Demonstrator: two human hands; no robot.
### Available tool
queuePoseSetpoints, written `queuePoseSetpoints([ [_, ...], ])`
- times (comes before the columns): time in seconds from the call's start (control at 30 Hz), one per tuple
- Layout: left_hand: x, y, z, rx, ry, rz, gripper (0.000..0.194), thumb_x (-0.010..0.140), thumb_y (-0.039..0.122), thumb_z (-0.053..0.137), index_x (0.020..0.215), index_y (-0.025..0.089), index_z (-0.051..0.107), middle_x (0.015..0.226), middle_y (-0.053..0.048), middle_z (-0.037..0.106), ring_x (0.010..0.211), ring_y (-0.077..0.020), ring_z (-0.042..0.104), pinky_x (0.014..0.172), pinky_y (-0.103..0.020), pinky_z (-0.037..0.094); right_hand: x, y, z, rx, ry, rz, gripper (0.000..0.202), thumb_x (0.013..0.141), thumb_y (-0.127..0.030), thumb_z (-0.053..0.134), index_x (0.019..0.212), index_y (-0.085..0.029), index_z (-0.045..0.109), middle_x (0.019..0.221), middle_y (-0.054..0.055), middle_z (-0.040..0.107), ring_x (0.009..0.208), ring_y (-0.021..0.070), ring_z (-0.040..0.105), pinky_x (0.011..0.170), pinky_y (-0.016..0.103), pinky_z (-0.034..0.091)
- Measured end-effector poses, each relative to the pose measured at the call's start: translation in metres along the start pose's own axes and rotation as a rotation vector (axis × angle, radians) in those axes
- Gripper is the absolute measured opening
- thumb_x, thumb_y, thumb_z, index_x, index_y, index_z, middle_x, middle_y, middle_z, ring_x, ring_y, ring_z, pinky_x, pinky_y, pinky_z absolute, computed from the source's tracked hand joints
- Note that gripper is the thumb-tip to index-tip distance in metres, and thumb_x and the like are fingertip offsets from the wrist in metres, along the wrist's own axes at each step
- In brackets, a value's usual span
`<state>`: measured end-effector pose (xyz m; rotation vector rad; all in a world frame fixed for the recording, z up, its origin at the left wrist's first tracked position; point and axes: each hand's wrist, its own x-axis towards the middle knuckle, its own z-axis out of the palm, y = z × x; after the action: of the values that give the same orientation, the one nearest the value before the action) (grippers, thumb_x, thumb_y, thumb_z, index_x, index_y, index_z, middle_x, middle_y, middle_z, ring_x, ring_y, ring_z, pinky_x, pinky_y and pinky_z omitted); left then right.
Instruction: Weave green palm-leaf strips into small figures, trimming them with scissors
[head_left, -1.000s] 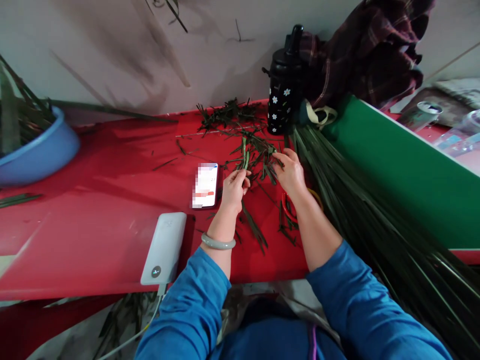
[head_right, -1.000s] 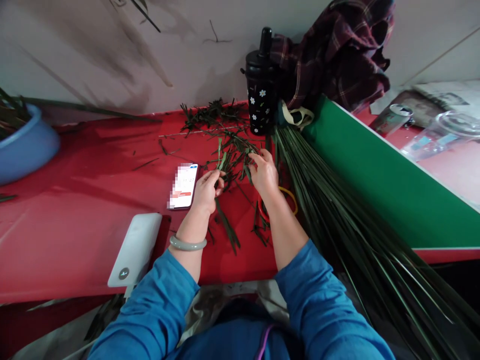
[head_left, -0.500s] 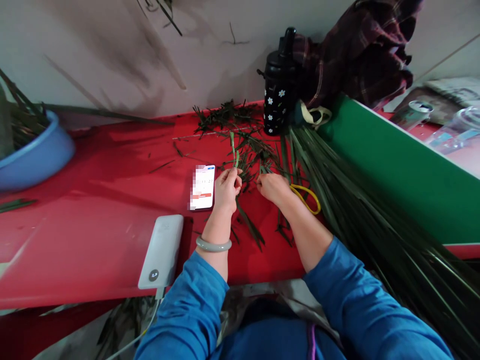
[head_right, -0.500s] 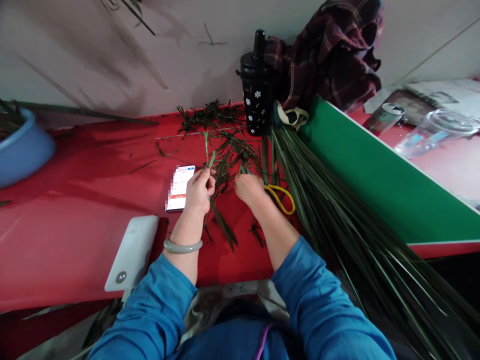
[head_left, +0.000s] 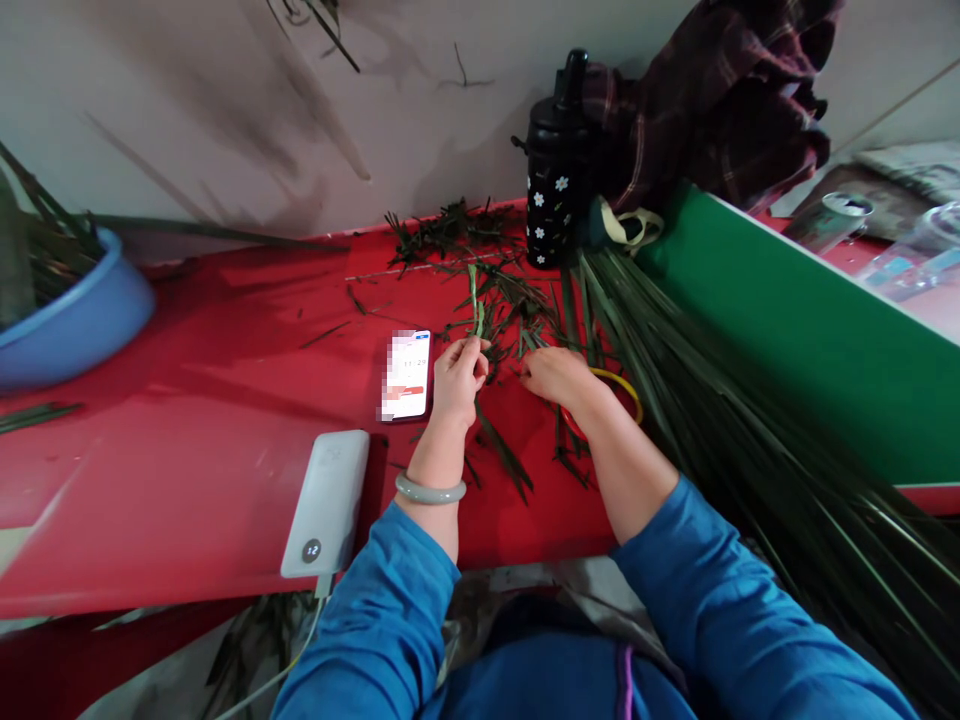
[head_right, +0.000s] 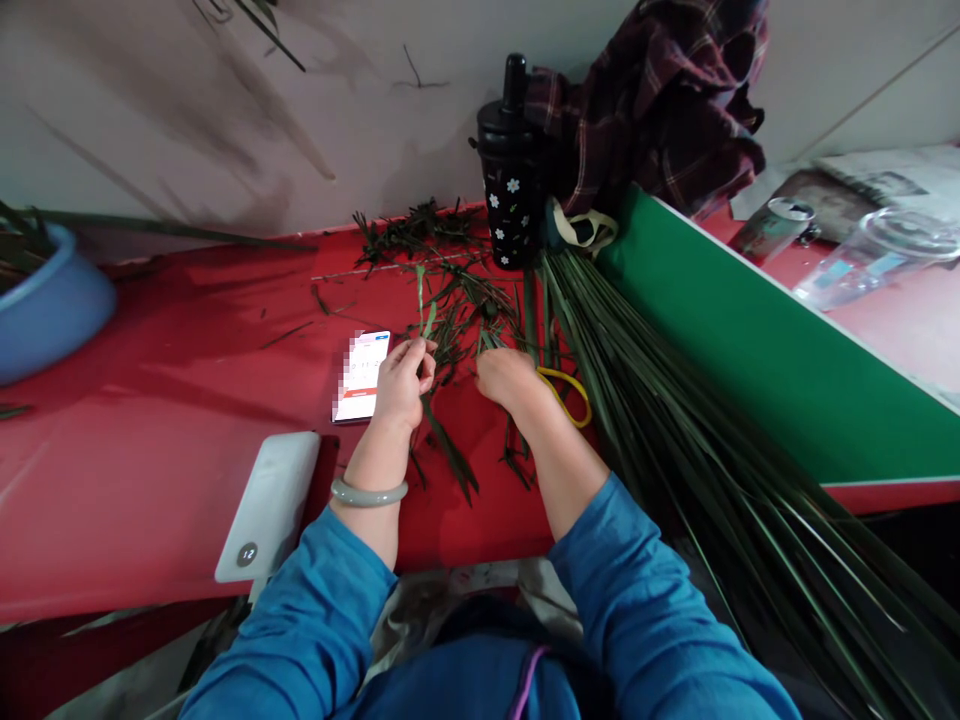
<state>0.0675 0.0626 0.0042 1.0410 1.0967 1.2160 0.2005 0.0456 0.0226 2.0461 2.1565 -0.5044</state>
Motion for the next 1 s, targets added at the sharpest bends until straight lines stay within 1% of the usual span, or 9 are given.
queuePoseSetpoints([
  [0.1, 0.000, -0.001, 0.000, 0.017, -0.004, 0.002, 0.019, 0.071, 0.033, 0.054, 0.067, 0.015, 0.056, 0.044, 0.005, 0.040, 0.038, -0.0029, 0.030, 0.035, -0.016, 0.017, -0.001, -0.002, 0.002, -0.027, 0.001, -0.059, 0.032, 0.077, -0.022, 0.038, 0.096, -0.015, 0.064, 0.100, 0.014, 0.065, 0.097, 0.0270, 0.059, 0.075, 0.034, 0.047],
  [0.2, 0.000, -0.001, 0.000, 0.018, -0.007, -0.003, 0.019, 0.071, 0.033, 0.054, 0.067, 0.015, 0.056, 0.044, 0.006, 0.039, 0.038, -0.0030, 0.030, 0.035, -0.016, 0.017, -0.001, -0.001, 0.002, -0.034, -0.013, -0.063, 0.033, 0.076, -0.021, 0.039, 0.097, -0.016, 0.063, 0.100, 0.013, 0.064, 0.098, 0.0257, 0.059, 0.076, 0.034, 0.047],
  [0.4, -0.001, 0.001, 0.000, 0.008, -0.014, 0.019, 0.018, 0.071, 0.032, 0.054, 0.066, 0.015, 0.056, 0.044, 0.006, 0.039, 0.039, -0.0031, 0.031, 0.035, -0.015, 0.018, -0.002, 0.001, -0.001, -0.007, -0.036, -0.033, 0.035, 0.077, -0.032, 0.041, 0.097, -0.014, 0.063, 0.101, 0.014, 0.064, 0.099, 0.0269, 0.058, 0.077, 0.035, 0.047],
  [0.57, -0.001, 0.000, 0.000, 0.016, -0.050, 0.037, 0.021, 0.072, 0.035, 0.054, 0.069, 0.015, 0.057, 0.044, 0.005, 0.041, 0.040, -0.0032, 0.032, 0.036, -0.015, 0.020, -0.003, -0.002, 0.002, -0.030, -0.009, 0.011, 0.034, 0.076, -0.023, 0.039, 0.099, -0.016, 0.063, 0.103, 0.013, 0.064, 0.099, 0.0256, 0.057, 0.078, 0.034, 0.047],
  [0.7, -0.001, 0.000, -0.001, -0.015, -0.070, 0.047, 0.021, 0.072, 0.036, 0.055, 0.068, 0.015, 0.058, 0.043, 0.005, 0.041, 0.039, -0.0035, 0.033, 0.036, -0.016, 0.020, -0.004, 0.000, 0.002, -0.014, -0.002, 0.024, 0.032, 0.073, -0.022, 0.041, 0.094, -0.019, 0.065, 0.100, 0.011, 0.065, 0.096, 0.0250, 0.059, 0.075, 0.033, 0.047],
  [0.77, -0.001, 0.002, -0.002, -0.029, -0.057, 0.049, 0.022, 0.072, 0.037, 0.055, 0.068, 0.016, 0.058, 0.043, 0.005, 0.041, 0.039, -0.0036, 0.033, 0.036, -0.016, 0.020, -0.003, 0.005, -0.002, 0.023, 0.031, 0.048, 0.030, 0.074, -0.025, 0.042, 0.091, -0.023, 0.066, 0.098, 0.008, 0.066, 0.093, 0.0235, 0.060, 0.073, 0.031, 0.047],
  [0.83, -0.002, 0.004, -0.003, -0.041, -0.040, 0.059, 0.022, 0.072, 0.038, 0.055, 0.068, 0.016, 0.058, 0.043, 0.005, 0.041, 0.039, -0.0036, 0.033, 0.036, -0.016, 0.020, 0.003, 0.009, -0.008, 0.060, 0.111, 0.091, 0.030, 0.077, -0.031, 0.041, 0.093, -0.026, 0.065, 0.098, 0.005, 0.066, 0.092, 0.0226, 0.060, 0.072, 0.030, 0.047],
  [0.93, -0.004, 0.008, -0.003, -0.039, -0.031, 0.085, 0.023, 0.072, 0.038, 0.054, 0.068, 0.016, 0.057, 0.043, 0.006, 0.041, 0.038, -0.0035, 0.032, 0.036, -0.017, 0.021, 0.021, 0.009, -0.017, 0.098, 0.250, 0.102, 0.032, 0.080, -0.035, 0.038, 0.101, -0.029, 0.061, 0.102, 0.003, 0.065, 0.093, 0.0220, 0.059, 0.073, 0.029, 0.046],
  [1.0, -0.006, 0.009, -0.002, -0.026, -0.038, 0.095, 0.024, 0.072, 0.038, 0.054, 0.068, 0.015, 0.057, 0.043, 0.006, 0.041, 0.038, -0.0037, 0.033, 0.036, -0.017, 0.021, 0.038, 0.003, -0.022, 0.114, 0.298, 0.078, 0.033, 0.081, -0.034, 0.036, 0.104, -0.030, 0.060, 0.105, 0.003, 0.064, 0.095, 0.0214, 0.059, 0.074, 0.029, 0.046],
])
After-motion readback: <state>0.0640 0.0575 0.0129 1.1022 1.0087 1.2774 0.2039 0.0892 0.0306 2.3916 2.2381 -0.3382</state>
